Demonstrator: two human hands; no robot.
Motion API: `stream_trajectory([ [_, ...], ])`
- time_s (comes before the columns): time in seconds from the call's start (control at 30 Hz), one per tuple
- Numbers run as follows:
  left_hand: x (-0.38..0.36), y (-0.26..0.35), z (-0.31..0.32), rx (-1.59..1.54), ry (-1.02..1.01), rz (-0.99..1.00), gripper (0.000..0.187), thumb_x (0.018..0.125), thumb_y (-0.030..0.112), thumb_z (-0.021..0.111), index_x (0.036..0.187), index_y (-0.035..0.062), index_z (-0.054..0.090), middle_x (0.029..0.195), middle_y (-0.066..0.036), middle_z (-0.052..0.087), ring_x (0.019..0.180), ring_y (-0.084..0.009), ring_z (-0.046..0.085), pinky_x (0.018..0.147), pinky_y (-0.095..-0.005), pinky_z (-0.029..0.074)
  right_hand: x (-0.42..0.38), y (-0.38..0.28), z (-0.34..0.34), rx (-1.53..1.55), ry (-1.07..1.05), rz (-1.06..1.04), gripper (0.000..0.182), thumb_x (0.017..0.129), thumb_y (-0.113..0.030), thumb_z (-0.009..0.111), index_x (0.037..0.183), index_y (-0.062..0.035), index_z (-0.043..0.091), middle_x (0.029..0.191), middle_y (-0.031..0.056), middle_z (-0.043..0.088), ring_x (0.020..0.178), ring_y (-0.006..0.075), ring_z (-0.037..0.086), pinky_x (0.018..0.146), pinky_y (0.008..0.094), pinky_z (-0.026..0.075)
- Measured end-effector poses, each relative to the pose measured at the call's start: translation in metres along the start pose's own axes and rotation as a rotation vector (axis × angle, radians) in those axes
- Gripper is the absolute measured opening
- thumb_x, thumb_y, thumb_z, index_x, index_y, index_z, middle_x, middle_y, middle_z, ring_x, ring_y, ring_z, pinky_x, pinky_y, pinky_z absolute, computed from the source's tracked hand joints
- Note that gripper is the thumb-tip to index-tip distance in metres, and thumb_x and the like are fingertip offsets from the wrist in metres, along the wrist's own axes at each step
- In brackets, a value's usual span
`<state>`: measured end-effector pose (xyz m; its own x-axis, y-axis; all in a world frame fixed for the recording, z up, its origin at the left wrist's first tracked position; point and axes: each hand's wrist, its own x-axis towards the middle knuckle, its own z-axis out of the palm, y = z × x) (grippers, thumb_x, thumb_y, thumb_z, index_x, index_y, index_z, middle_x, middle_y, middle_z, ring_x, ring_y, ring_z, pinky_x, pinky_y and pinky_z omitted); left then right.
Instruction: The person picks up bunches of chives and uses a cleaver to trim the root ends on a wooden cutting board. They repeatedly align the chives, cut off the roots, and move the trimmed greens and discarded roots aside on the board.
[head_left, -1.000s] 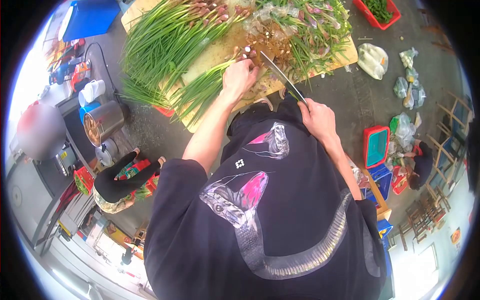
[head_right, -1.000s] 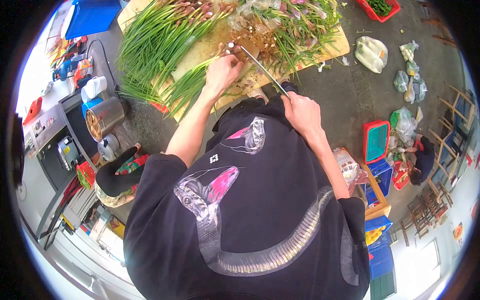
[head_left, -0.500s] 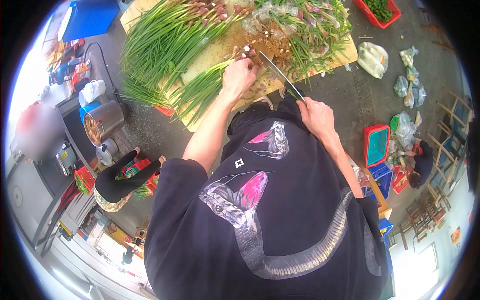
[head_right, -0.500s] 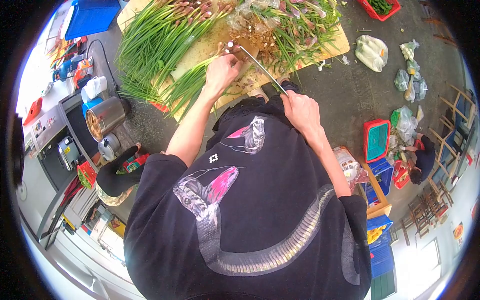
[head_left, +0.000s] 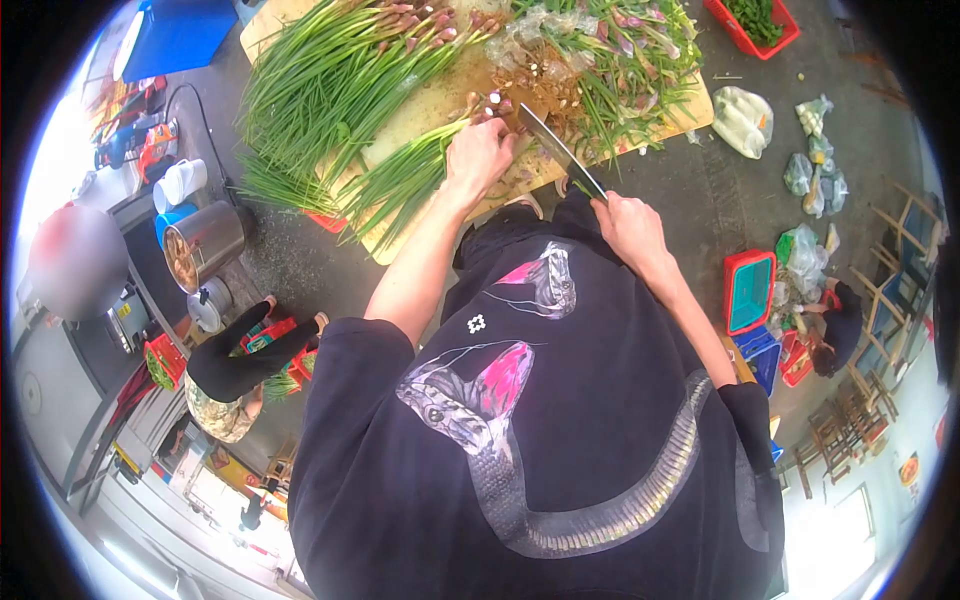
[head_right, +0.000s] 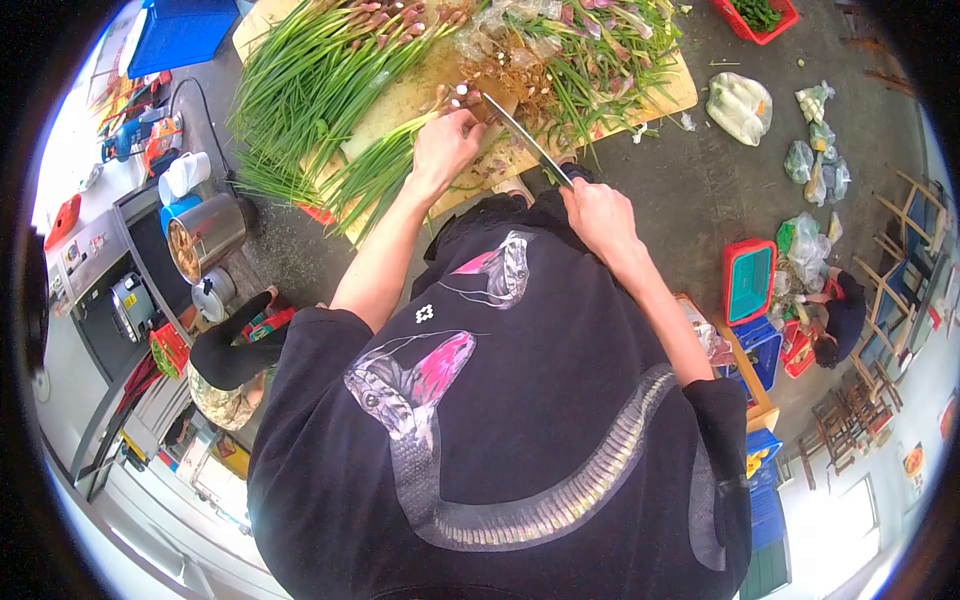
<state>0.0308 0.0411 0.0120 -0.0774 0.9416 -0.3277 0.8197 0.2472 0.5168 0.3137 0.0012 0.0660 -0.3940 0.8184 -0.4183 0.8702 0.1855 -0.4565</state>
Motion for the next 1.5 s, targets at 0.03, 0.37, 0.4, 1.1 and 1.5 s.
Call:
stream_trajectory([
  [0.03, -0.002, 0.001, 0.000, 0.004, 0.012, 0.008, 0.030, 0.097, 0.035, 0.072, 0.106, 0.0075, 0.079, 0.084, -0.020, 0.077, 0.085, -0.0424, 0.076, 0.082, -0.0525, 0.059, 0.001, 0.000, 0.004, -0.003, 0.011, 0.016, 0.034, 0.106, -0.029, 0.063, 0.093, 0.0013, 0.070, 0.078, 0.0260, 0.073, 0.077, 0.0462, 0.074, 0.070, 0.0557, 0.059],
  [0.37, -0.039, -0.005, -0.043, -0.249, 0.266, 0.138, 0.017, 0.100, 0.023, 0.076, 0.113, 0.0140, 0.081, 0.094, -0.011, 0.081, 0.057, -0.0211, 0.065, 0.058, -0.0367, 0.054, 0.008, 0.006, -0.011, 0.010, 0.196, 0.096, 0.036, 0.106, -0.034, 0.064, 0.094, -0.0018, 0.073, 0.080, 0.0241, 0.073, 0.078, 0.0448, 0.074, 0.070, 0.0542, 0.057],
  [0.4, -0.036, -0.005, -0.055, -0.255, 0.299, 0.075, 0.021, 0.099, 0.023, 0.075, 0.115, 0.0102, 0.079, 0.102, -0.015, 0.080, 0.075, -0.0282, 0.071, 0.070, -0.0418, 0.057, 0.010, 0.008, -0.014, 0.052, 0.206, 0.139, 0.036, 0.106, -0.034, 0.064, 0.094, -0.0018, 0.074, 0.080, 0.0245, 0.073, 0.079, 0.0454, 0.073, 0.071, 0.0543, 0.057],
  [1.1, -0.025, -0.056, -0.041, 0.126, 0.189, 0.020, 0.066, 0.074, 0.013, 0.088, 0.132, 0.0045, 0.059, 0.119, -0.022, 0.068, 0.111, -0.0433, 0.068, 0.097, -0.0517, 0.057, 0.051, 0.052, -0.068, 0.228, 0.100, -0.005, 0.031, 0.102, -0.032, 0.068, 0.096, -0.0022, 0.076, 0.077, 0.0259, 0.068, 0.075, 0.0465, 0.069, 0.067, 0.0518, 0.052],
  [1.5, -0.051, -0.064, -0.118, -0.181, -0.044, -0.316, 0.064, 0.079, 0.023, 0.076, 0.139, 0.0031, 0.063, 0.116, -0.023, 0.073, 0.107, -0.0327, 0.071, 0.097, -0.0414, 0.055, 0.090, 0.037, -0.080, 0.193, -0.188, -0.164, 0.037, 0.103, -0.035, 0.066, 0.100, 0.0007, 0.076, 0.082, 0.0272, 0.072, 0.083, 0.0470, 0.072, 0.074, 0.0530, 0.054],
])
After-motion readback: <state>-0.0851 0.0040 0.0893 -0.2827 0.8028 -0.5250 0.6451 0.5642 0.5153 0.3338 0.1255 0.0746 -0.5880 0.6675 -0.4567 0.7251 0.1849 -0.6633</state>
